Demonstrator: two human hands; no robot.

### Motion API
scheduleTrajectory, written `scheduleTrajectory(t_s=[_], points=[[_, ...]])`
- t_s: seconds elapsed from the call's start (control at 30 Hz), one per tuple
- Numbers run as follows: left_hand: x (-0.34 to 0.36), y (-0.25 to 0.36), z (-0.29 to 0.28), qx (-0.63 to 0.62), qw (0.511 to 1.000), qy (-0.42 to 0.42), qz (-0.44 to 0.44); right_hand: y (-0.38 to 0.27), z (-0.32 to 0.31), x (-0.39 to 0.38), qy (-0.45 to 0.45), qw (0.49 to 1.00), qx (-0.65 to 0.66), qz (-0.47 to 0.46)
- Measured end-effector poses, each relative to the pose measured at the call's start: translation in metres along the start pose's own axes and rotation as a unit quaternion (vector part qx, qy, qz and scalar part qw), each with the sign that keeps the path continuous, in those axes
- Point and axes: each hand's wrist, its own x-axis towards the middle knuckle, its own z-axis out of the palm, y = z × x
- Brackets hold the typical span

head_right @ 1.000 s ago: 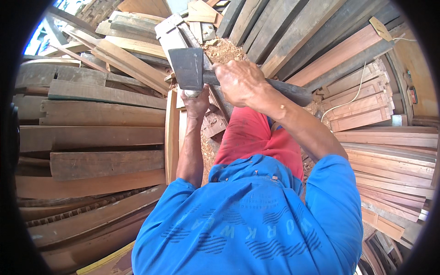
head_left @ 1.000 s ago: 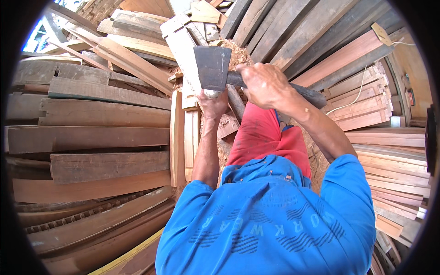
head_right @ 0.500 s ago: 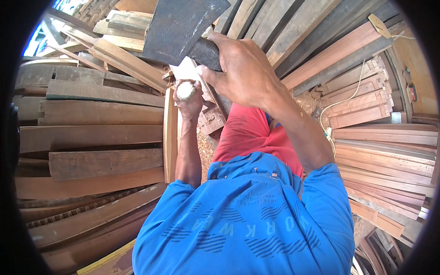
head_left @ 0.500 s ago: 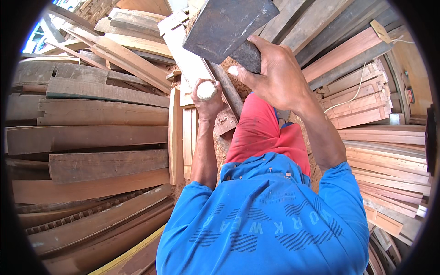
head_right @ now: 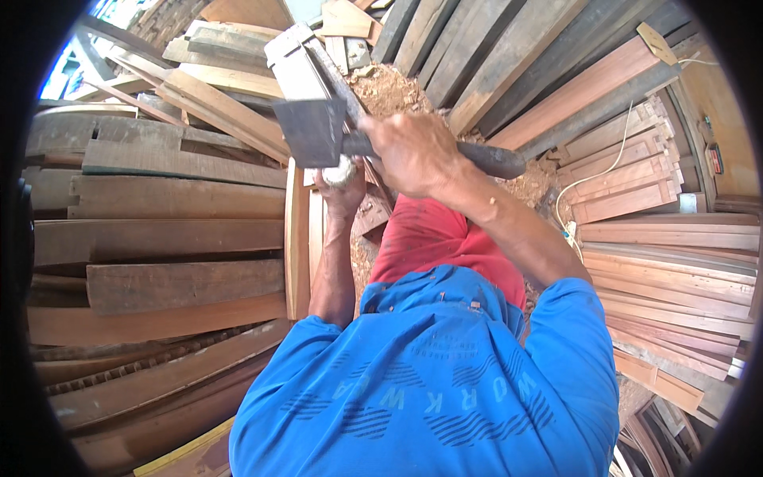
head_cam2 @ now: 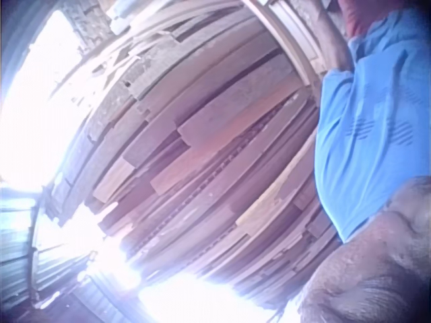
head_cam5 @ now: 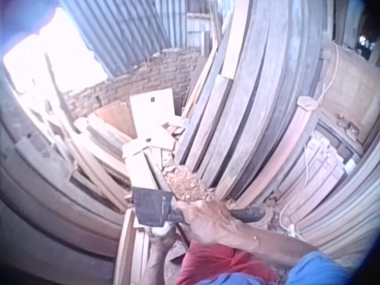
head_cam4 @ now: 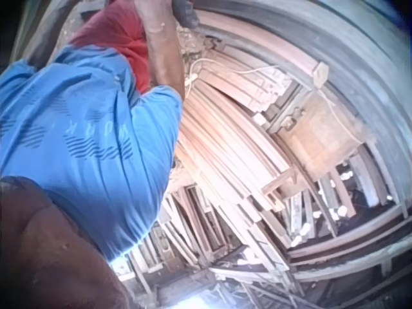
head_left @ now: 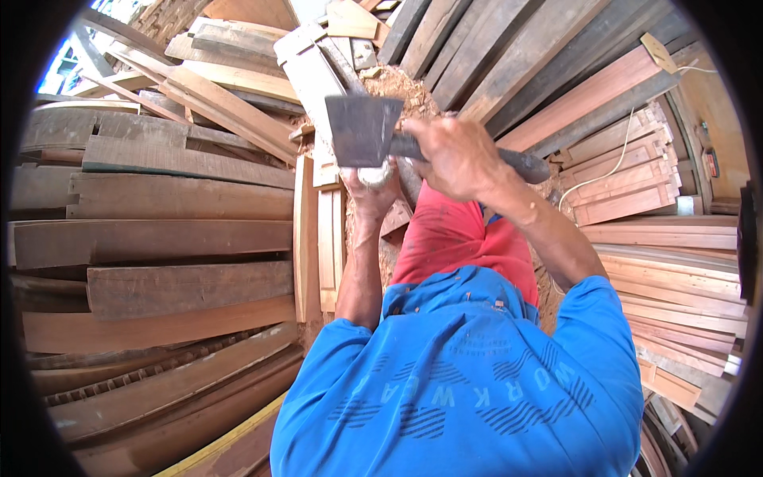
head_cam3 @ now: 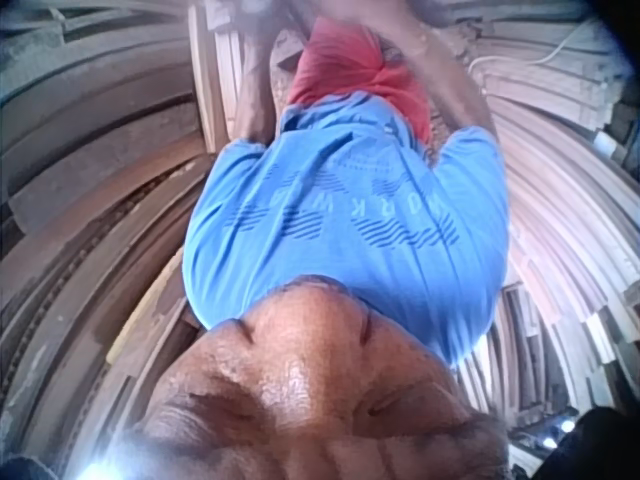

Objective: The person sharpens a metal tool on a grinding stone using a back-and-forth motion. They then move to a wooden plank and use the sharpened tool to scrape or carve the wood surface.

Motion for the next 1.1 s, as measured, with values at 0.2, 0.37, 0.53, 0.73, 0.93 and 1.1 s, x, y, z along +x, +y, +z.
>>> scheduleTrajectory(t_s=[0.2, 0.37, 0.53, 0.73, 0.93, 1.1], points=[[0.034, 0.037, 0.0, -0.065, 0.995, -0.044, -0.061, -0.026, -0.065, 0.026, 0.205, 0.964, 0.169, -0.009], [0.04, 0.035, 0.002, -0.039, 0.994, -0.09, -0.043, -0.002, -0.028, 0.017, -0.02, 0.999, -0.006, 0.042], [0.035, 0.006, 0.003, -0.017, 0.994, -0.096, -0.058, 0.002, -0.042, 0.0, -0.022, 1.0, -0.003, 0.017], [0.078, 0.068, -0.019, -0.05, 0.976, -0.14, -0.16, 0.007, -0.068, -0.019, 0.093, 0.979, 0.169, 0.067], [0.072, 0.034, -0.022, -0.032, 0.998, -0.032, -0.047, -0.016, -0.095, -0.029, 0.181, 0.94, 0.271, 0.101], [0.066, 0.035, -0.021, -0.02, 0.997, -0.057, -0.048, -0.027, -0.103, -0.04, 0.246, 0.91, 0.318, 0.103]])
